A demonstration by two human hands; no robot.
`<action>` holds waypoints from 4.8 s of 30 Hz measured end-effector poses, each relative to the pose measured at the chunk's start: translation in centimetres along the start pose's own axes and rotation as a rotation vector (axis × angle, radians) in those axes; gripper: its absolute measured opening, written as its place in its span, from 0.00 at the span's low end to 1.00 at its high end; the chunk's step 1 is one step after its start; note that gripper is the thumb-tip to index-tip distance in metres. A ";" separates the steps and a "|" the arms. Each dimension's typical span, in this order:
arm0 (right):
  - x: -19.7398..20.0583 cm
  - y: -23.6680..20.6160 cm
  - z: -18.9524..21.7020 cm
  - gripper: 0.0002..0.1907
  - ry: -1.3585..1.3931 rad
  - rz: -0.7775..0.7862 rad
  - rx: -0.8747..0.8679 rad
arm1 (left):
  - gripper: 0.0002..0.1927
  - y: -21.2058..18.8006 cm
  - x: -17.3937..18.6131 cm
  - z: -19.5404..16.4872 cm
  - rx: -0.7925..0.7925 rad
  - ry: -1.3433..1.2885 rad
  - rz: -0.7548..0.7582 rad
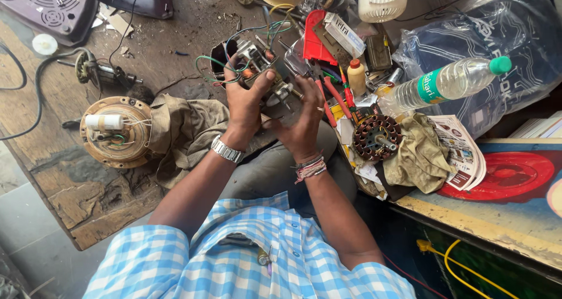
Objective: The person uses pliers and a screwdriver to adjust and tighten components inside an electric motor housing. They repeatedly reposition the motor, cut or trim wires, and manipulate internal parts while seated on the floor.
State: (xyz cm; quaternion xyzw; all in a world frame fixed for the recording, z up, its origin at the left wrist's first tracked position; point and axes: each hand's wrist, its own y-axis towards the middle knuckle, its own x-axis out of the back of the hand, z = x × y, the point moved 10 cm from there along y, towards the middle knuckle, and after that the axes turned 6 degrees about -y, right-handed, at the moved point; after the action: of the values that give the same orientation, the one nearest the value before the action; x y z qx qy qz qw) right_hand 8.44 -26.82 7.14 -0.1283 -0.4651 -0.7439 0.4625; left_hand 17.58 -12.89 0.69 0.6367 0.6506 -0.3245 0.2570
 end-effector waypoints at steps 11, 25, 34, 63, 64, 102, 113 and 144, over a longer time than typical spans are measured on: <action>-1.3 -1.5 -6.5 0.52 -0.259 0.259 -0.147 | 0.61 5.6 -0.6 -6.1 -0.225 0.349 0.144; -0.1 -2.7 -6.9 0.32 0.056 0.111 -0.211 | 0.60 4.9 0.9 -6.5 -0.483 0.890 0.264; -2.2 -1.9 -8.0 0.16 -0.163 0.514 -0.198 | 0.57 3.5 0.8 -7.0 -0.520 0.983 0.389; 3.4 0.4 -2.8 0.32 -0.068 0.343 -0.194 | 0.58 1.1 -0.5 -5.6 -0.828 1.322 0.119; 2.8 0.9 -1.5 0.31 -0.229 0.346 -0.134 | 0.57 1.0 -0.4 -5.5 -0.816 1.332 0.087; -0.2 3.0 3.7 0.36 -0.589 0.456 0.116 | 0.62 1.2 -1.1 -6.5 -0.873 1.279 0.148; -0.4 2.8 5.1 0.37 -0.624 0.456 0.040 | 0.50 1.0 -1.2 -6.7 -0.843 1.261 0.102; -0.5 3.6 7.5 0.34 -0.431 0.470 0.025 | 0.26 -5.9 0.5 4.2 0.402 -0.357 0.091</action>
State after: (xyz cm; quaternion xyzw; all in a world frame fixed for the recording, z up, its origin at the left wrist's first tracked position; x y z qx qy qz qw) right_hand 9.85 -20.92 12.93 -0.3809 -0.5192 -0.5666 0.5141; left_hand 11.32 -15.56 -1.85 0.6363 0.4882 -0.5422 0.2506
